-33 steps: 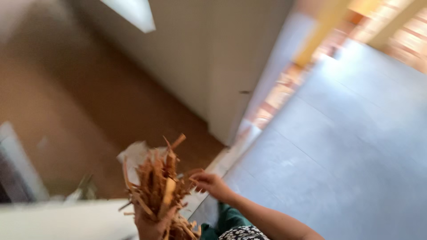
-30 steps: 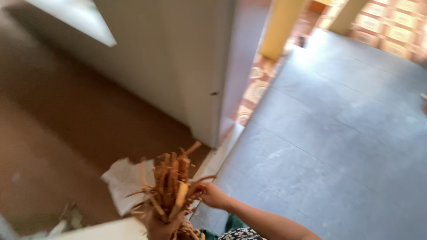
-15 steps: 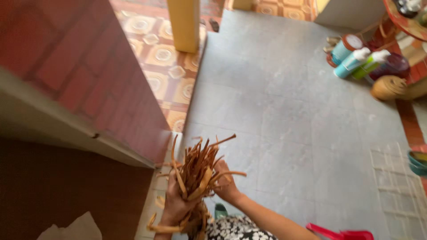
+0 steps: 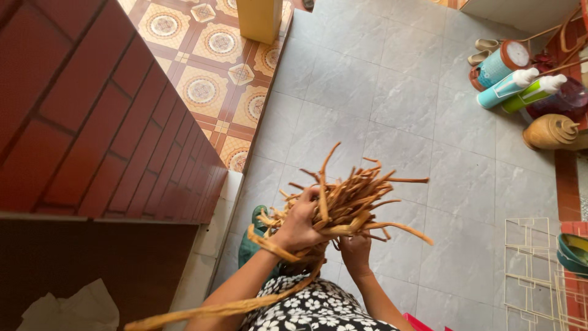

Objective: The person gathers a bundle of dried plant strips and uses scissors to cut them into smaller pieces. The person sits on the floor and repeatedly cuts the strips, placing the cut pieces on the floor.

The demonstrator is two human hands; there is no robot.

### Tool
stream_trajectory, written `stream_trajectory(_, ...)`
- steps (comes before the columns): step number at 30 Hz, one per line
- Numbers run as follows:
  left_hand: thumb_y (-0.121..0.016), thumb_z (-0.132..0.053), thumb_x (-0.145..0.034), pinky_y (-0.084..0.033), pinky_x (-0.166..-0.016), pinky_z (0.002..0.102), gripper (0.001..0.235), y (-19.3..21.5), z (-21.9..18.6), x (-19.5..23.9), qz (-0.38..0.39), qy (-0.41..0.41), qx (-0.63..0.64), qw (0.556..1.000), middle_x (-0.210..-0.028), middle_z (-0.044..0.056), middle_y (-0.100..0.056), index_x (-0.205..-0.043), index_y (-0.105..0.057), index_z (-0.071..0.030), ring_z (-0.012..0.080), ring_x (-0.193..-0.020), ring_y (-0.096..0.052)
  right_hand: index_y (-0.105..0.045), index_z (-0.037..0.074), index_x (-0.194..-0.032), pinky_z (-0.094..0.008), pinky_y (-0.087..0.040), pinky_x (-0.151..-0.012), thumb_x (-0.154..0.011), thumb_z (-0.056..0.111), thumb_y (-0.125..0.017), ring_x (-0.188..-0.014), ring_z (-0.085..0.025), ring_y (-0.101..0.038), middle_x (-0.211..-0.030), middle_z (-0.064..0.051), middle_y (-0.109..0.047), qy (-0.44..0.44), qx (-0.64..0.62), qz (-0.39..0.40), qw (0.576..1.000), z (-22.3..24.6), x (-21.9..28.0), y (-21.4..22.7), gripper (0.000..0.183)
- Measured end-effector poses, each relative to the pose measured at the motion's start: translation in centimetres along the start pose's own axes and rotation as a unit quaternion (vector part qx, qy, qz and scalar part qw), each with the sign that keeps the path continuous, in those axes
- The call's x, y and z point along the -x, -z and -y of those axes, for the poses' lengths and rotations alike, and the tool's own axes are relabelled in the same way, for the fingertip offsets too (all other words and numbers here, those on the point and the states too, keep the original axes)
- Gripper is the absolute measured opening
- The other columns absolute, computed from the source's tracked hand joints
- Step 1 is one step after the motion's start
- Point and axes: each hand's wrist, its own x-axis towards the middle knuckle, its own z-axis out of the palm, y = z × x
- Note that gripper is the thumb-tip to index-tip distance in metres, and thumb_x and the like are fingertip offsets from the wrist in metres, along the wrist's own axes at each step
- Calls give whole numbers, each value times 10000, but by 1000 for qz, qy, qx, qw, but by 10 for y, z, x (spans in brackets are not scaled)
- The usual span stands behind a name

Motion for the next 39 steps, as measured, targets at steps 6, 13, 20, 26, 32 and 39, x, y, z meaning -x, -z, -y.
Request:
stream_trajectory(6,-864,-377,-780,-487,-1127,433,572,30,43,-78,61,-39,28,997,-1321,90,-623,-1277,-711,-137,270,-1268,-547,-485,15,-1314,-404,-554,-893,-900,314,-683,-1026,-237,-668,-1130,-107,-686,-444,-379,24,812,-14,-61,-58,548)
stream_trajectory(13,-879,-385,-716,-487,-1055,450,601,58,87,-161,102,-10,6,995,-1296,143,-547,-1234,-719,-127,317,-1213,-551,-394,-76,-1464,-477,-333,-1143,-932,326,-738,-1247,-359,-557,-1332,-182,-602,-378,-263,-55,886,-54,-98,-110,750)
stream_trajectory(20,-889,-376,-710,-491,-1064,439,598,62,123,-252,137,-9,31,990,-1264,140,-536,-1223,-719,-121,319,-1202,-557,-453,-29,-1400,-448,-395,-1065,-951,305,-710,-1179,-313,-597,-1265,-152,-637,-431,-201,119,872,-113,-113,-197,616)
stream_trajectory(26,-879,-335,-717,-483,-1070,433,592,48,149,-351,177,2,34,984,-1279,144,-546,-1241,-723,-109,316,-1222,-554,-504,11,-1345,-423,-448,-999,-967,288,-686,-1122,-274,-632,-1208,-126,-668,-400,-192,96,891,-181,-175,-243,503)
stream_trajectory(32,-868,-296,-720,-479,-1076,432,636,27,162,-446,246,-6,47,968,-1278,158,-539,-1288,-683,-79,322,-1222,-550,-555,51,-1290,-398,-500,-932,-983,270,-663,-1064,-234,-666,-1150,-99,-698,-398,-177,87,896,-247,-222,-270,392)
stream_trajectory(39,-884,-266,-720,-441,-1119,455,681,5,197,-536,309,-46,59,948,-1446,184,-480,-1324,-644,-61,370,-1340,-511,-614,97,-1226,-369,-562,-855,-1002,249,-635,-997,-189,-706,-1083,-69,-734,-443,-125,71,885,-307,-232,-276,271)
